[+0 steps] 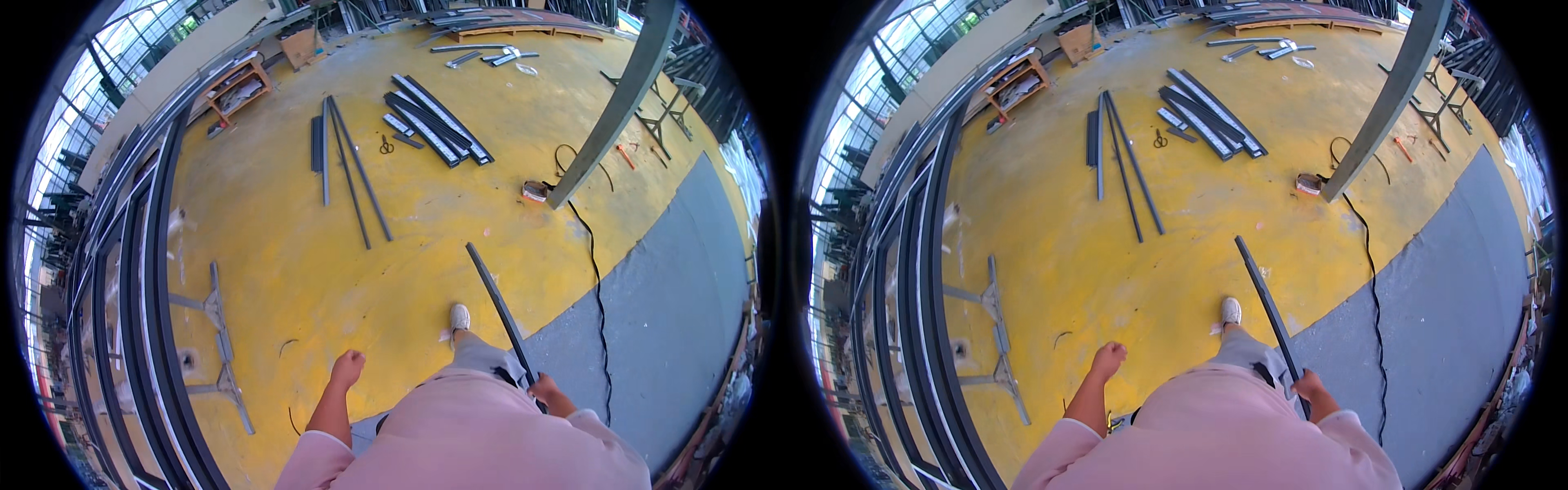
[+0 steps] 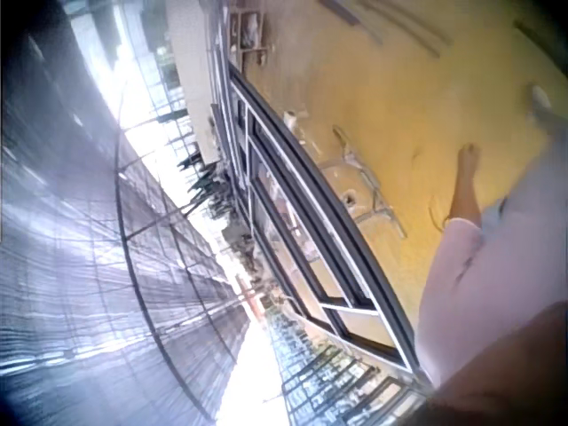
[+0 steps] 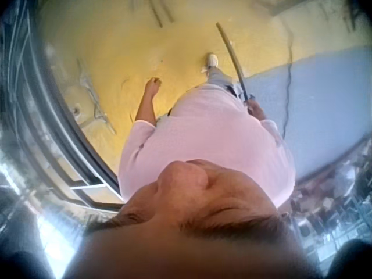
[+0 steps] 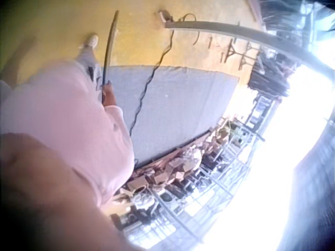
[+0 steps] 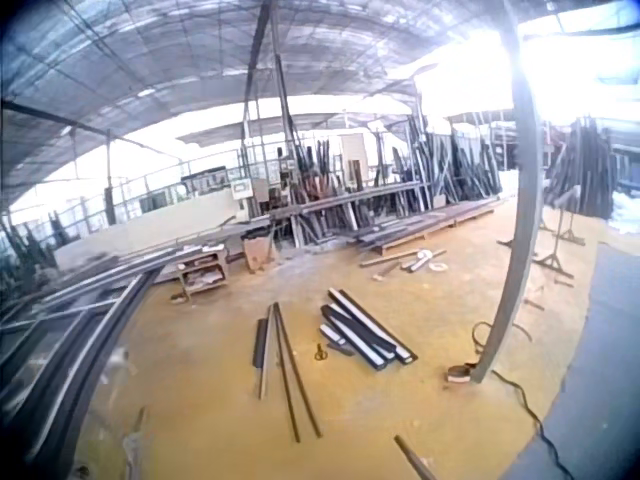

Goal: The person picks up several long metal bars from the floor and carries them to a workbench. They then place the bars onto a metalworking machine, aligning them for processing. Finally, the person picks up a black cable from the floor.

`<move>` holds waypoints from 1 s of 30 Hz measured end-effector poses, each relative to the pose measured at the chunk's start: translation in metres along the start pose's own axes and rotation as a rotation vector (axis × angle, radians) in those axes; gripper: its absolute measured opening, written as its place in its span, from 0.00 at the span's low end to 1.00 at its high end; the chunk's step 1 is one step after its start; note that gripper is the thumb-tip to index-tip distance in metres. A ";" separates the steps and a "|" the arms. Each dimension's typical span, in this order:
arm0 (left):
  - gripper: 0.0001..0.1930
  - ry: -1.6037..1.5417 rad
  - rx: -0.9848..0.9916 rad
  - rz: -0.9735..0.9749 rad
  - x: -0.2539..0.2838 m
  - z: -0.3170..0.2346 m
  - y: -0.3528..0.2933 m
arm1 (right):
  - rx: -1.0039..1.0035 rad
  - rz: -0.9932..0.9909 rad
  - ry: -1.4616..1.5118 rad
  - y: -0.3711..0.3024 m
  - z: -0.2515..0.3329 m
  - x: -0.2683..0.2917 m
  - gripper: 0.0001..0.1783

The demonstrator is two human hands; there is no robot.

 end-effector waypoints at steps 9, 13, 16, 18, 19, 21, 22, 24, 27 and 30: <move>0.09 -0.649 0.648 0.062 0.000 -0.003 0.108 | 0.042 0.119 -0.148 0.242 0.312 0.170 0.29; 0.09 -0.424 0.708 0.054 -0.022 -0.065 0.179 | -0.030 0.203 -0.262 0.357 0.430 0.184 0.29; 0.14 -0.071 0.485 0.081 -0.055 -0.127 0.284 | 0.053 0.020 -0.345 0.440 0.479 0.163 0.27; 0.16 0.215 0.206 0.053 -0.070 -0.181 0.372 | 0.048 0.008 -0.320 0.485 0.514 0.145 0.27; 0.17 0.174 0.214 0.042 -0.083 -0.206 0.403 | 0.057 0.012 -0.323 0.513 0.528 0.133 0.27; 0.18 0.094 0.222 0.010 -0.114 -0.253 0.462 | 0.076 0.015 -0.317 0.578 0.554 0.104 0.28; 0.18 0.188 0.142 0.020 -0.129 -0.263 0.476 | 0.095 0.009 -0.319 0.604 0.561 0.085 0.29; 0.19 0.353 -0.029 0.034 -0.170 -0.279 0.508 | 0.147 -0.019 -0.327 0.669 0.577 0.047 0.31; 0.20 0.835 -0.132 0.115 -0.208 -0.325 0.536 | 0.249 -0.156 -0.318 0.762 0.573 -0.021 0.35; 0.20 0.698 -0.060 0.152 -0.210 -0.298 0.556 | 0.291 -0.235 -0.383 0.844 0.559 -0.078 0.39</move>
Point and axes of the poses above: each hand's wrist, its own y-axis towards the middle knuckle, its own x-axis out of the back of the hand, z = x × y, the point moved 3 cm from there along y, towards the middle knuckle, and after that the axes turned 11 degrees about -z, right-handed, at the moved point
